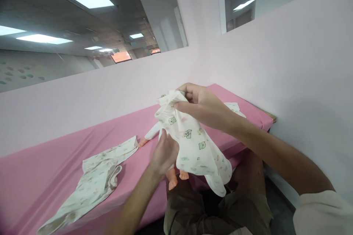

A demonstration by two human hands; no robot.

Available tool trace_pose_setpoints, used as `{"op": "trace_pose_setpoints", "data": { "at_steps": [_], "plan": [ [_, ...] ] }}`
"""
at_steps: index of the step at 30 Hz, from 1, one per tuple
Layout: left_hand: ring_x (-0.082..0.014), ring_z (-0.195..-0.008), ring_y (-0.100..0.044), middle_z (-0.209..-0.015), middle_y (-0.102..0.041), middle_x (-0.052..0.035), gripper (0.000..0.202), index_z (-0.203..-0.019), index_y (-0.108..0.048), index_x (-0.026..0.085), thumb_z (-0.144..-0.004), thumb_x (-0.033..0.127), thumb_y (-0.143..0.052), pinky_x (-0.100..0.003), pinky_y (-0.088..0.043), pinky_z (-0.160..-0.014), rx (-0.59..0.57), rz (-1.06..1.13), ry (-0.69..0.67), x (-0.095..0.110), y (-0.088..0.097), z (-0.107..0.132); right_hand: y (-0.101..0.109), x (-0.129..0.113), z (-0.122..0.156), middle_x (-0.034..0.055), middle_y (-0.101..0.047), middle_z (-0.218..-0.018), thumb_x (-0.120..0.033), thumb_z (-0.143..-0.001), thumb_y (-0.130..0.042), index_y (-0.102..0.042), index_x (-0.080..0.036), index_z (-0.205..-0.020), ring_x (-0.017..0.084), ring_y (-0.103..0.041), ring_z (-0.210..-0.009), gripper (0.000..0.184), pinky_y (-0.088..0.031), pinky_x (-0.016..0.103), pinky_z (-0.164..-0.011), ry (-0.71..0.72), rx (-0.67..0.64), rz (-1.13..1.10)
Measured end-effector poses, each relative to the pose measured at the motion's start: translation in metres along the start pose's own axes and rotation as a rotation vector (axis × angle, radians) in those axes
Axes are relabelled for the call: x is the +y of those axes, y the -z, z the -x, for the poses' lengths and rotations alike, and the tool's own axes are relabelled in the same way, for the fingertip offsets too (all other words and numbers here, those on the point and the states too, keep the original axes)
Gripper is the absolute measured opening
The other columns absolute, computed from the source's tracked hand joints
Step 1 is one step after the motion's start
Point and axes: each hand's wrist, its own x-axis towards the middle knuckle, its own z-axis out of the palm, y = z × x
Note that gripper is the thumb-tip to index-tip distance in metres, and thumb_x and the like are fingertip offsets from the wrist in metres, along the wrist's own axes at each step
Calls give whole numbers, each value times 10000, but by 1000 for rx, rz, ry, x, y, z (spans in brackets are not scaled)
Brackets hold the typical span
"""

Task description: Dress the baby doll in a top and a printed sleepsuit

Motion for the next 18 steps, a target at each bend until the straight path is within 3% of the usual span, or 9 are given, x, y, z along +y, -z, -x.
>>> {"op": "trace_pose_setpoints", "data": {
  "at_steps": [5, 8, 12, 15, 18],
  "plan": [
    [-321, -1306, -484, -1330, -597, -102, 747, -1267, -594, 230, -801, 781, -399, -453, -414, -1057, -20, 412, 209, -50, -11, 11, 3, 14, -17, 40, -662, -894, -349, -781, -668, -591, -202, -1015, 164, -632, -758, 287, -506, 280, -627, -51, 106, -149],
    [-335, -1286, -503, -1318, -609, -100, 791, -1170, -659, 263, -659, 849, -512, -424, -462, -1008, -60, 445, 187, -62, -11, 31, 15, 38, -25, 48, -665, -908, -299, -747, -696, -579, -198, -986, 164, -638, -741, 285, -524, 293, -641, -142, 253, -199],
    [-346, -1166, -598, -1211, -671, -113, 826, -1256, -590, 264, -527, 565, -836, -429, -514, -940, 4, 309, 132, -50, -18, 54, 32, 81, -23, 47, -655, -843, -294, -748, -677, -550, -204, -1021, 175, -626, -687, 314, -506, 296, -586, -351, 379, -218],
    [-320, -1019, -674, -1083, -719, -119, 757, -1282, -551, 212, -603, 381, -841, -415, -550, -874, 197, 199, 153, -27, -27, 60, 35, 113, -9, 24, -626, -795, -345, -779, -647, -540, -202, -1065, 169, -605, -696, 337, -492, 294, -614, -458, 372, -113],
    [-293, -934, -700, -995, -738, -103, 629, -1195, -586, 182, -637, 347, -824, -384, -569, -818, 289, 94, 135, -5, -30, 59, 31, 136, 11, 15, -582, -797, -466, -818, -596, -584, -185, -1066, 170, -571, -723, 374, -485, 325, -678, -416, 273, 198]
  ]
}}
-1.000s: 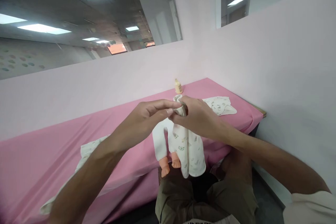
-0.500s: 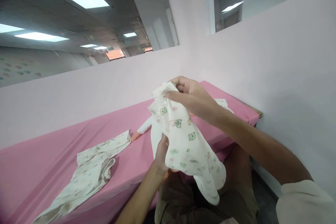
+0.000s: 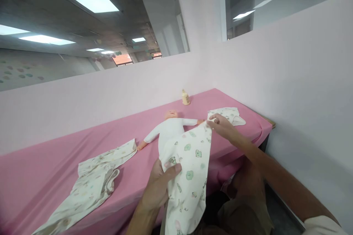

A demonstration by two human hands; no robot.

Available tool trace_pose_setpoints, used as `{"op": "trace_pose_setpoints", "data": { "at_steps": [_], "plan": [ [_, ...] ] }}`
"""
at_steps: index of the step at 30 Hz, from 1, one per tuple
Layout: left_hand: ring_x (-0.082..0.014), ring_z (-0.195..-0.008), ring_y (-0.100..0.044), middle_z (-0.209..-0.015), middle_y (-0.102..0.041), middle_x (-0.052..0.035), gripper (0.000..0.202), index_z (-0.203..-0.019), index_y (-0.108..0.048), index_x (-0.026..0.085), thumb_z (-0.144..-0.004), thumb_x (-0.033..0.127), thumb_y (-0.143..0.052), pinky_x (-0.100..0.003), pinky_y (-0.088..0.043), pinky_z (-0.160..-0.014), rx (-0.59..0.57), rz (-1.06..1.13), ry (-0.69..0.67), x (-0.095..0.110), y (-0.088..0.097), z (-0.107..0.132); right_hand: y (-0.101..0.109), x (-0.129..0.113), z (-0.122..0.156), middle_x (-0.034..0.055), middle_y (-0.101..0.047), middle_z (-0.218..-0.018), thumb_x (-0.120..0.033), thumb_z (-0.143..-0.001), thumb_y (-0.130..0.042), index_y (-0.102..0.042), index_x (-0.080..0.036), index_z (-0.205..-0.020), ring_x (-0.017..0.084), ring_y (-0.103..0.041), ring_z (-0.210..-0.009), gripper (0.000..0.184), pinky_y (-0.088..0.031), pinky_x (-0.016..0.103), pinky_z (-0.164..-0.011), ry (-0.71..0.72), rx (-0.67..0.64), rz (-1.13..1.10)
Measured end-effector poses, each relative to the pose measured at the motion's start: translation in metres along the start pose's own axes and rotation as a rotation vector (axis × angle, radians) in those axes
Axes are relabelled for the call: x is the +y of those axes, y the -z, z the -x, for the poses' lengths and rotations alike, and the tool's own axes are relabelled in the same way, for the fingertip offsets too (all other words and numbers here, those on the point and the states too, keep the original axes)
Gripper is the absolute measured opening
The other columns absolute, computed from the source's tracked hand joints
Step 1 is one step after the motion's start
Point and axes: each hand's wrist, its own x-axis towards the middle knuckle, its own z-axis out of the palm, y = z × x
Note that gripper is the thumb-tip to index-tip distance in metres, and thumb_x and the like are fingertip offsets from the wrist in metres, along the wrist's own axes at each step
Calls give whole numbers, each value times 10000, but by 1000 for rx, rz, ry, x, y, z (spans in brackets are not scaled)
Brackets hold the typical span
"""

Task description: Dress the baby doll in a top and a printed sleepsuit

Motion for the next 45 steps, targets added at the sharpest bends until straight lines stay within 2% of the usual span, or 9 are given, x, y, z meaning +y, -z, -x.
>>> {"op": "trace_pose_setpoints", "data": {
  "at_steps": [3, 7, 11, 14, 18, 23, 30, 36, 45],
  "plan": [
    [-276, -878, -710, -921, -745, -85, 512, -1068, -624, 175, -633, 356, -825, -367, -574, -780, 10, -94, -26, 12, 1, 1, -5, 17, 20, 67, -596, -984, -557, -866, -512, -606, -199, -1117, 208, -575, -888, 448, -488, 389, -807, 183, -47, 146],
    [-264, -813, -713, -857, -743, -66, 479, -1018, -625, 180, -620, 355, -827, -372, -574, -751, 38, -140, 6, 16, 6, 4, -18, 31, 51, 109, -477, -1394, -625, -847, -538, -521, -267, -1318, 276, -425, -1300, 592, -353, 465, -1068, 429, -391, -86],
    [-261, -784, -705, -847, -736, -79, 433, -966, -637, 165, -630, 376, -809, -350, -569, -703, 51, -173, -31, 20, 10, 6, -47, 45, 72, 105, -368, -1511, -750, -548, -736, -407, -327, -1435, 358, -319, -1392, 1036, -307, 500, -1101, 434, -635, -523],
    [-241, -754, -692, -840, -722, -72, 395, -966, -626, 166, -689, 413, -761, -341, -561, -680, 91, -319, -74, 24, 14, 3, -73, 50, 86, 69, -473, -1440, -635, -254, -886, -457, -412, -1375, 385, -410, -1331, 1220, -403, 459, -1022, 371, -721, -730],
    [-220, -775, -649, -857, -681, -60, 363, -979, -615, 166, -800, 481, -640, -356, -546, -695, 111, -689, -245, 23, 18, -8, -102, 42, 109, 109, -622, -1251, -616, -414, -875, -519, -304, -1325, 354, -534, -1209, 1027, -470, 429, -920, 211, -566, -945],
    [-300, -1211, -463, -1256, -520, -104, 261, -815, -610, 184, -835, 443, -597, -467, -431, -994, 365, -1118, -622, 6, 28, -28, -130, 28, 117, 98, -715, -996, -360, -686, -812, -607, -190, -1147, 274, -670, -930, 532, -523, 372, -771, -28, -308, -1024],
    [-253, -1252, -470, -1304, -517, -87, 384, -1159, -597, 236, -893, 497, -503, -449, -406, -1054, 277, -1040, -411, -8, 74, -42, -131, 48, 101, 80, -734, -900, -221, -656, -752, -628, -158, -1105, 262, -691, -802, 471, -541, 383, -744, -426, -161, -1079],
    [-285, -1178, -536, -1288, -565, -96, 511, -1160, -597, 218, -842, 597, -467, -454, -470, -979, 422, -966, -240, -21, 136, -36, -100, 61, 42, 65, -725, -783, -223, -640, -727, -646, -149, -924, 259, -693, -763, 304, -562, 371, -713, -489, -23, -1008],
    [-292, -1091, -619, -1180, -655, -52, 445, -1043, -643, 286, -769, 609, -505, -432, -521, -960, 644, -924, -157, -55, 202, -26, -23, 61, -161, 43, -674, -751, -213, -738, -622, -607, -202, -824, 208, -665, -804, 88, -576, 307, -703, -218, 320, -625]
  ]
}}
